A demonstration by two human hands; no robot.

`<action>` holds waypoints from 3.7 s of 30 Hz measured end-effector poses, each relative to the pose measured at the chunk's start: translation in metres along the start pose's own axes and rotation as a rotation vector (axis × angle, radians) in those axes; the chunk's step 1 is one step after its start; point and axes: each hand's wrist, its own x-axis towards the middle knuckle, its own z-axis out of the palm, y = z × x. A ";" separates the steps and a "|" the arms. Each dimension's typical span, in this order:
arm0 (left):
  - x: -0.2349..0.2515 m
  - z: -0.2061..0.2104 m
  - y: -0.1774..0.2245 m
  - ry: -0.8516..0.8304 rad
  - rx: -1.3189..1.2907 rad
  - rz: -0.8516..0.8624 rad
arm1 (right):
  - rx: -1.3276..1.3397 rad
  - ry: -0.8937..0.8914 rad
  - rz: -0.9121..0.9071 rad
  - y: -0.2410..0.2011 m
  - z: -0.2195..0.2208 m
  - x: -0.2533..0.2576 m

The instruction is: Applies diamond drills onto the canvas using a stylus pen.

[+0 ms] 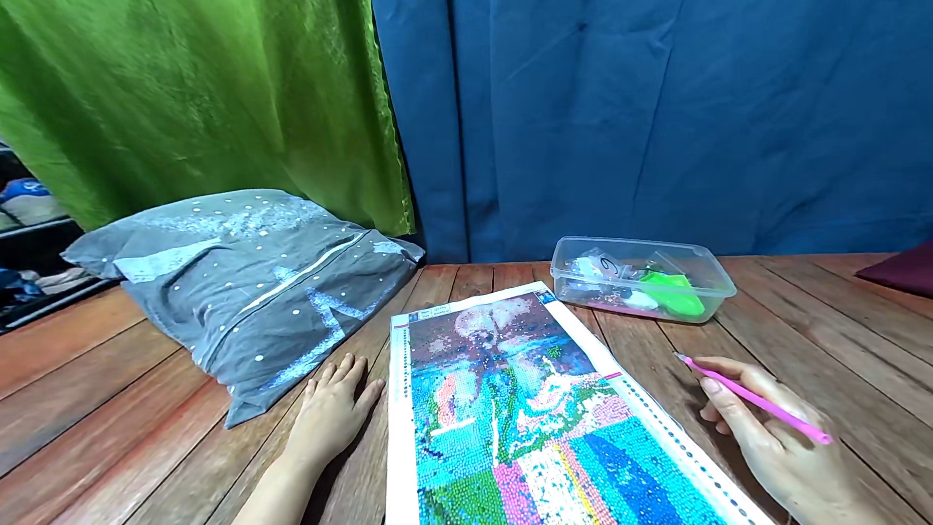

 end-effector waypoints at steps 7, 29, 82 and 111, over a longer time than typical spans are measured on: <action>0.001 0.002 -0.003 0.006 -0.005 0.010 | -0.016 -0.011 -0.011 0.001 0.000 -0.001; -0.004 -0.002 0.000 -0.039 -0.021 0.019 | -0.060 -0.049 -0.025 0.000 -0.003 -0.001; 0.000 0.002 0.002 -0.011 -0.020 -0.012 | -0.065 -0.093 -0.068 -0.001 -0.006 0.000; 0.000 0.001 0.001 -0.005 -0.059 -0.009 | -0.111 -0.088 -0.098 0.001 -0.005 0.000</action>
